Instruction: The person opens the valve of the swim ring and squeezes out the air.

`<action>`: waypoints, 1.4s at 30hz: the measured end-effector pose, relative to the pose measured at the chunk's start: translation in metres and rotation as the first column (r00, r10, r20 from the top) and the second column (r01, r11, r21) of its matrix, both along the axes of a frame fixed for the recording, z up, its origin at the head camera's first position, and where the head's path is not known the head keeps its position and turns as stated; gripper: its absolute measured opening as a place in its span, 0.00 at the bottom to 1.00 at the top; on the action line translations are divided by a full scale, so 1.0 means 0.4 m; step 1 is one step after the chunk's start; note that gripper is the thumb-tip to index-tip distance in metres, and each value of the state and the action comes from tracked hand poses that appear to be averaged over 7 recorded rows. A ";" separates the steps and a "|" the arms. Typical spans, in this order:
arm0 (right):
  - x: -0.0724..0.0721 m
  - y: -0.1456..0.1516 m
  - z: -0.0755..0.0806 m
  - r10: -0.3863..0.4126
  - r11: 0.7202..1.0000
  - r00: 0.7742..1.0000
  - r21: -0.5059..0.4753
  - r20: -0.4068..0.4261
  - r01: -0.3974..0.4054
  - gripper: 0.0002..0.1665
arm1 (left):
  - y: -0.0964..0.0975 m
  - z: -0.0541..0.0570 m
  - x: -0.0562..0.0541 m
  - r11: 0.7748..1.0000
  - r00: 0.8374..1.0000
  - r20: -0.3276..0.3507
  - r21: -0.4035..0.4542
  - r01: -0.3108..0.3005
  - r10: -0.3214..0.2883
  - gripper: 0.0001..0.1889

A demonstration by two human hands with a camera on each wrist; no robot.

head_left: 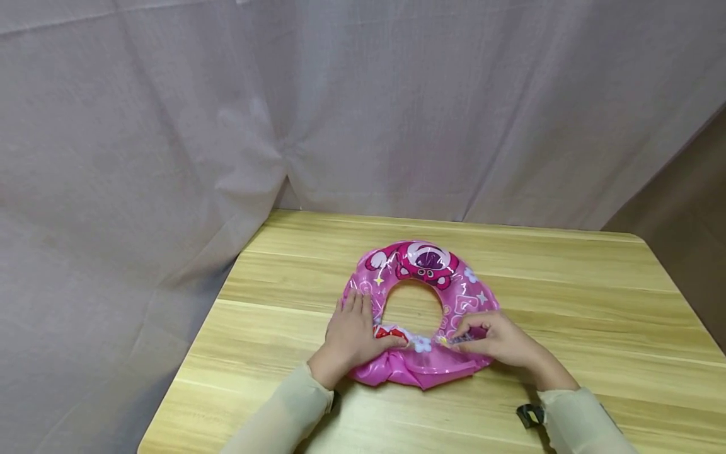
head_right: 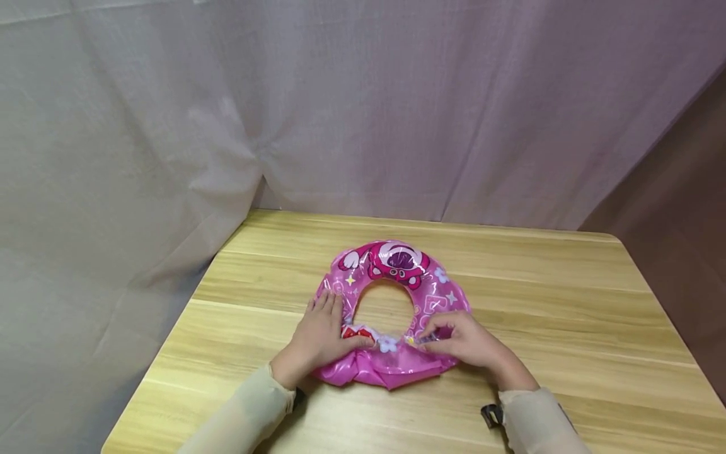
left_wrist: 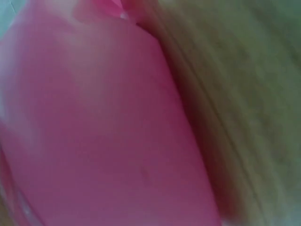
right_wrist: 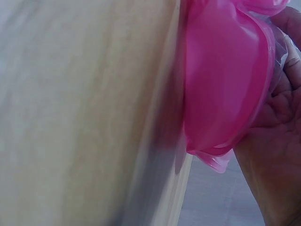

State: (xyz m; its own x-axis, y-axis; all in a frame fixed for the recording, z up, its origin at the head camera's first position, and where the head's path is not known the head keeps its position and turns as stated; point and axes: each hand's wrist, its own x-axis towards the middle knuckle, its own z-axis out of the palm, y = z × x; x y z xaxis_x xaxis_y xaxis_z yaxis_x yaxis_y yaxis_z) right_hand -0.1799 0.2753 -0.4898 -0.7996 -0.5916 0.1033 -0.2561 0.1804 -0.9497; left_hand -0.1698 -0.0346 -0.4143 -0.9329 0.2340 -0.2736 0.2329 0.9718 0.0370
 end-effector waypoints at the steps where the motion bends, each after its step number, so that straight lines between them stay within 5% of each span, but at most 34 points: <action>1: -0.001 0.000 0.000 0.002 1.000 1.000 0.001 -0.003 -0.002 0.09 | 0.001 0.001 0.000 1.000 1.000 0.009 0.000 0.010 -0.010 0.69; 7: -0.004 0.000 0.004 0.013 1.000 1.000 -0.006 0.016 -0.013 0.07 | 0.006 0.002 -0.001 0.999 0.998 0.038 0.030 0.040 -0.041 0.65; 21: -0.013 -0.003 0.001 0.041 0.999 0.999 -0.036 0.026 -0.040 0.06 | 0.024 0.005 -0.007 0.987 0.998 0.043 -0.154 0.054 -0.048 0.65; 42: -0.020 -0.002 -0.002 0.064 0.997 0.998 -0.051 -0.022 -0.065 0.06 | 0.034 -0.003 -0.016 0.973 0.996 0.048 -0.214 0.085 -0.077 0.64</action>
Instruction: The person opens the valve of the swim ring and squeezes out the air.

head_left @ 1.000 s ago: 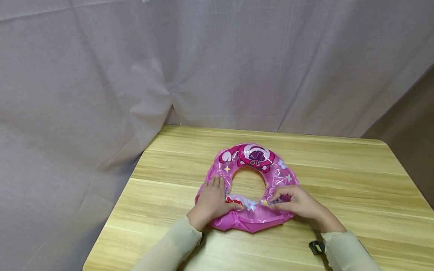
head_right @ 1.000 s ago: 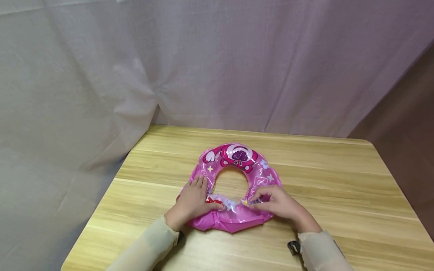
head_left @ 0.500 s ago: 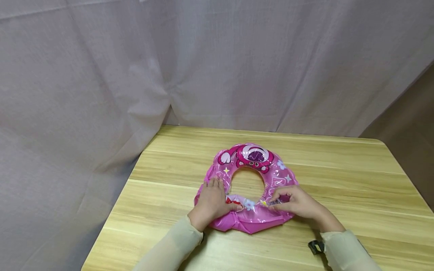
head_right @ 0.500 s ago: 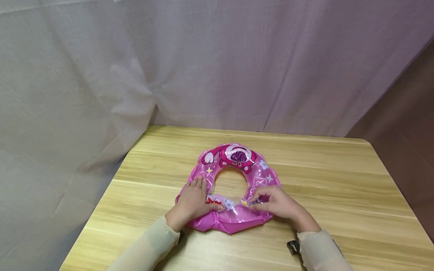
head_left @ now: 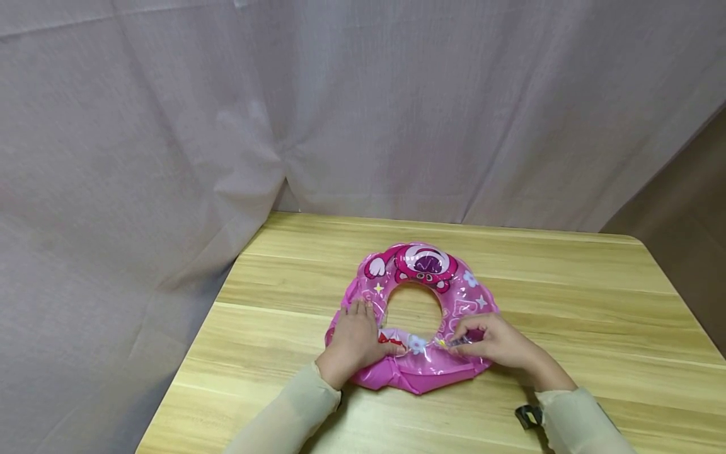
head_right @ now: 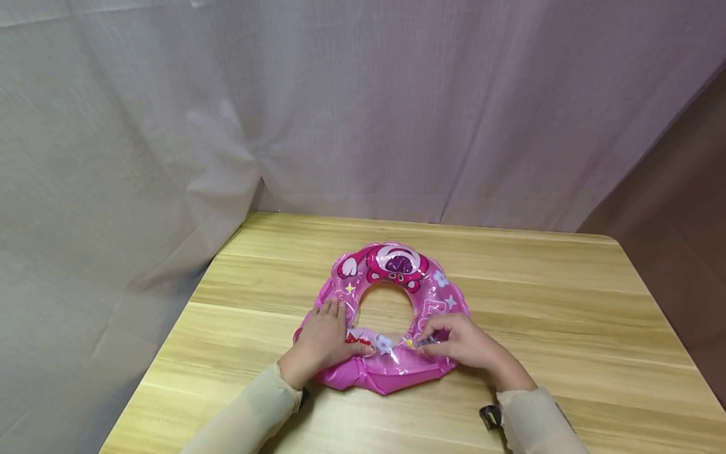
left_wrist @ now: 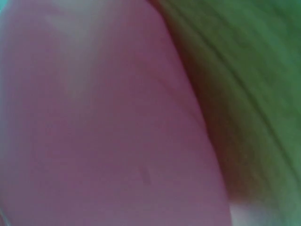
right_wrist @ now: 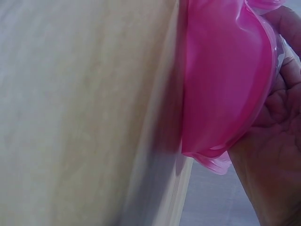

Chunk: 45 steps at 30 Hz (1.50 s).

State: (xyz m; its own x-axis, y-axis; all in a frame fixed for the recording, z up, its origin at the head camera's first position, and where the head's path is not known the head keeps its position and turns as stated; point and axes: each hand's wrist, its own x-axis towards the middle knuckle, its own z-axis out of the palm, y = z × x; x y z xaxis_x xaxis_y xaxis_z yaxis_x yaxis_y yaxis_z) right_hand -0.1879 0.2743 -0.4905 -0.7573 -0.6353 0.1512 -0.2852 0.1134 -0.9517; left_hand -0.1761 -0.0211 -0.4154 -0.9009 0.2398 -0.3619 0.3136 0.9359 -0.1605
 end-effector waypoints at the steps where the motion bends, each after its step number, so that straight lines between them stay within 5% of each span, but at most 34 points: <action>1: 0.000 -0.001 0.002 0.000 1.000 1.000 0.000 0.002 0.000 0.05 | 0.000 0.000 0.000 1.000 1.000 -0.003 0.003 -0.001 0.001 0.64; 11: 0.000 -0.001 -0.002 0.010 1.000 1.000 0.002 -0.004 -0.010 0.05 | 0.002 0.008 0.003 0.998 0.999 0.006 0.043 -0.046 0.046 0.65; 33: -0.001 -0.002 0.008 0.011 1.000 1.000 0.017 0.003 -0.011 0.09 | 0.008 0.011 0.002 0.999 1.000 -0.017 -0.053 0.012 -0.013 0.65; 45: 0.002 -0.009 0.011 -0.017 0.998 0.999 0.063 -0.041 0.019 0.09 | 0.009 0.008 0.001 0.999 1.000 -0.018 -0.036 -0.011 0.010 0.66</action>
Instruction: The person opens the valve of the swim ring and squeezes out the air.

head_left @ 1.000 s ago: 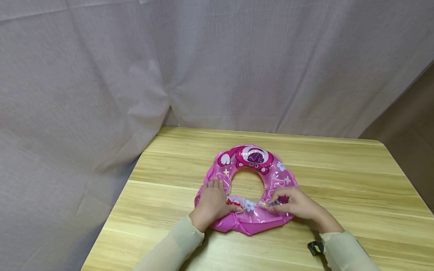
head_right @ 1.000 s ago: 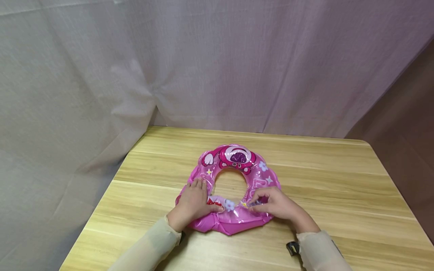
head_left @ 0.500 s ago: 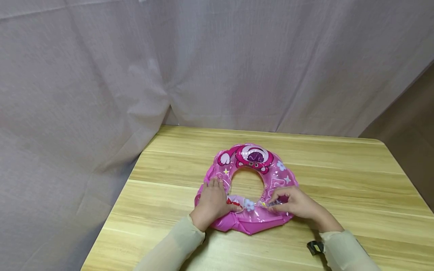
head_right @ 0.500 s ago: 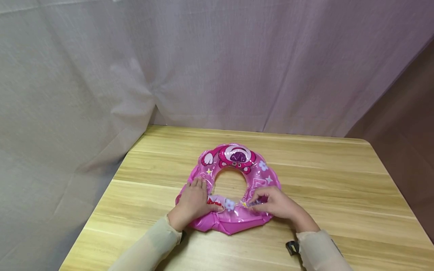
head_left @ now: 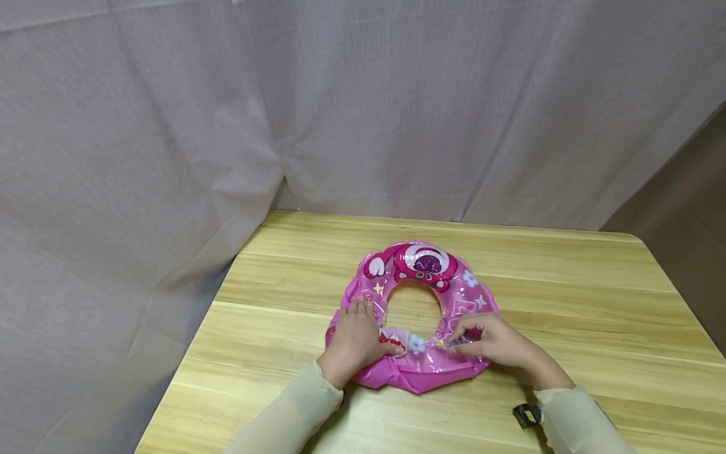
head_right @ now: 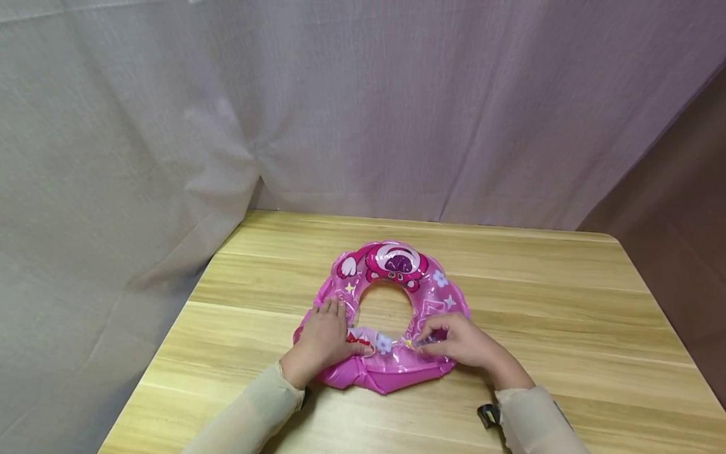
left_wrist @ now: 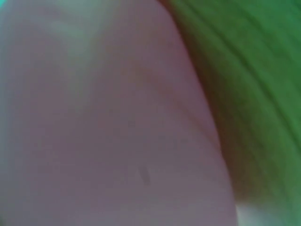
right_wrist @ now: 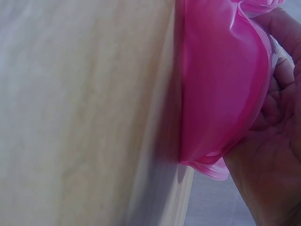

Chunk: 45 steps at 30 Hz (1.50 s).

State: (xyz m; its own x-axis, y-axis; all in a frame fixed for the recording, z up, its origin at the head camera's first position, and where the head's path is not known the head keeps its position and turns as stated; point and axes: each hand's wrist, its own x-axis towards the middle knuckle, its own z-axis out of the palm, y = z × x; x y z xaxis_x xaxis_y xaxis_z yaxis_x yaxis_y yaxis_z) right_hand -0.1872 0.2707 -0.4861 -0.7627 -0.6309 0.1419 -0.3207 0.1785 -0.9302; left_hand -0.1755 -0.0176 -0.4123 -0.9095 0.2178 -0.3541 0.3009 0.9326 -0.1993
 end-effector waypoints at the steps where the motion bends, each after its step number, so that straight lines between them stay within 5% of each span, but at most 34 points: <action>1: 0.001 -0.001 0.003 0.000 1.000 1.000 0.002 0.002 0.000 0.09 | 0.000 0.000 0.000 1.000 1.000 0.001 0.005 -0.006 0.006 0.66; 12: -0.002 0.005 -0.018 0.020 1.000 0.999 -0.005 0.039 -0.020 0.06 | -0.001 0.006 0.004 0.999 1.000 -0.001 -0.032 0.015 -0.015 0.65; 20: 0.004 -0.001 -0.001 0.028 0.999 0.999 -0.047 0.046 -0.026 0.09 | -0.002 0.006 0.008 0.999 1.000 0.015 0.027 -0.023 0.023 0.63; 29: -0.001 0.004 -0.009 0.040 0.998 0.998 -0.045 0.056 -0.037 0.09 | -0.001 -0.001 0.006 0.999 1.000 -0.003 -0.028 0.022 -0.022 0.63; 35: 0.002 0.003 -0.009 0.031 0.999 0.999 -0.034 0.042 -0.030 0.11 | -0.003 0.001 0.009 1.000 1.000 -0.009 0.024 -0.010 0.010 0.60; 40: 0.000 0.003 -0.009 0.026 0.999 0.999 -0.038 0.033 -0.025 0.10 | 0.004 0.006 0.014 1.000 0.998 -0.060 0.004 0.011 -0.011 0.54; 45: -0.001 0.000 -0.009 0.027 0.999 0.998 -0.048 0.056 -0.025 0.09 | 0.005 0.016 0.016 0.997 0.993 -0.112 0.067 0.039 -0.032 0.35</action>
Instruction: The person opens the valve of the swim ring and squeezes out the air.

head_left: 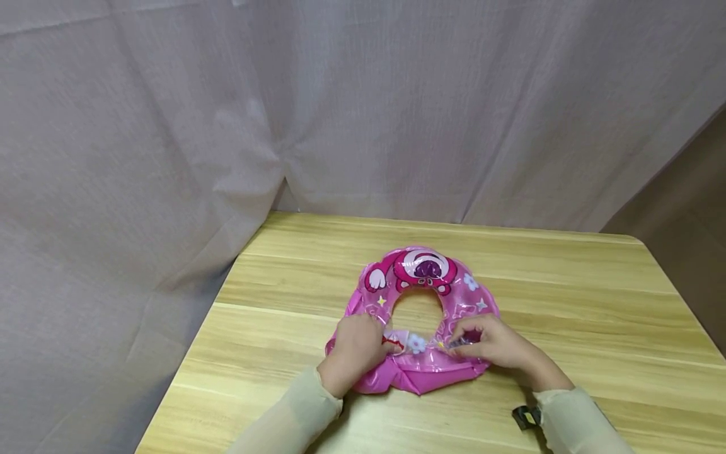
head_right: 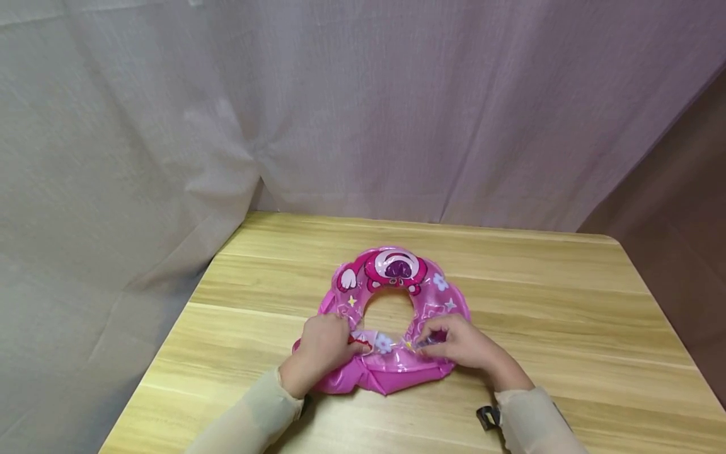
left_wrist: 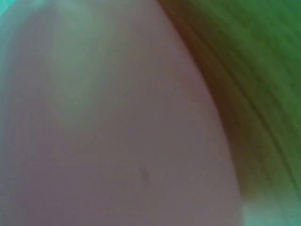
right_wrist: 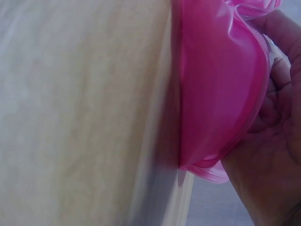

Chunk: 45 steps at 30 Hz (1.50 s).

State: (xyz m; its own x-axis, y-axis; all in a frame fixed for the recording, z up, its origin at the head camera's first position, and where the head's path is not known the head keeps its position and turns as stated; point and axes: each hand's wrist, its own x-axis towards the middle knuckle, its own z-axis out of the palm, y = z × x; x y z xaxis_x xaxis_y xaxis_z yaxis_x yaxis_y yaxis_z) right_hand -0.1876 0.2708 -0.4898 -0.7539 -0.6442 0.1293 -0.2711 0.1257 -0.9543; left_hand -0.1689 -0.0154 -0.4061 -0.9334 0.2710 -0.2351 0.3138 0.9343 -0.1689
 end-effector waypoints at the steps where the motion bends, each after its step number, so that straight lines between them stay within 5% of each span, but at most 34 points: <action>1: 0.001 -0.001 0.000 0.002 1.000 1.000 0.001 0.003 -0.002 0.09 | -0.003 0.002 -0.001 0.999 1.000 0.004 0.036 -0.001 0.001 0.32; 6: 0.003 -0.003 0.000 0.013 1.000 1.000 0.009 0.005 -0.013 0.10 | -0.023 0.012 -0.016 0.969 0.996 0.046 0.230 -0.089 0.081 0.30; 10: 0.001 -0.005 0.001 0.012 1.000 1.000 -0.001 0.010 -0.012 0.11 | -0.037 0.009 -0.027 0.937 0.988 0.081 0.315 -0.153 0.135 0.54; 12: 0.001 -0.005 0.000 0.015 1.000 1.000 -0.006 0.000 -0.015 0.11 | -0.041 0.002 -0.029 0.942 0.990 0.085 0.307 -0.134 0.113 0.61; 17: -0.001 -0.007 0.001 0.028 1.000 0.999 -0.004 -0.019 -0.028 0.10 | -0.050 -0.015 -0.037 0.966 1.000 0.016 0.260 0.003 -0.007 0.60; 21: -0.004 -0.007 0.007 0.027 1.000 1.000 0.002 -0.009 -0.027 0.09 | -0.045 -0.025 -0.044 0.948 0.994 0.038 0.306 0.083 -0.099 0.70; 26: -0.007 -0.009 0.009 0.028 1.000 1.000 -0.003 -0.014 -0.028 0.08 | -0.034 -0.031 -0.048 0.923 0.988 0.121 0.382 0.044 -0.097 0.77; 30: -0.007 -0.012 0.007 0.023 1.000 0.999 -0.003 -0.027 -0.024 0.09 | -0.029 -0.030 -0.047 0.941 0.987 0.142 0.337 0.025 -0.077 0.77; 38: -0.009 -0.014 0.002 0.010 1.000 1.000 0.020 -0.024 -0.009 0.11 | -0.020 -0.043 -0.060 0.974 0.993 0.051 0.210 0.090 -0.103 0.74; 45: -0.014 -0.015 -0.004 0.004 1.000 0.999 0.009 -0.054 -0.004 0.11 | -0.022 -0.048 -0.069 0.962 0.971 0.215 0.271 0.041 -0.102 0.77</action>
State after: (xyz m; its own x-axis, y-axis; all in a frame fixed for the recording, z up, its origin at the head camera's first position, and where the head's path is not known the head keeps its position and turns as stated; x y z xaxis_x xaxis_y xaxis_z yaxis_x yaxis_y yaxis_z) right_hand -0.1932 0.2649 -0.4914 -0.7435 -0.6484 0.1640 -0.3227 0.1330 -0.9371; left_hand -0.1967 -0.0242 -0.4253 -0.8403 0.4158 -0.3480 0.3827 0.9095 0.1624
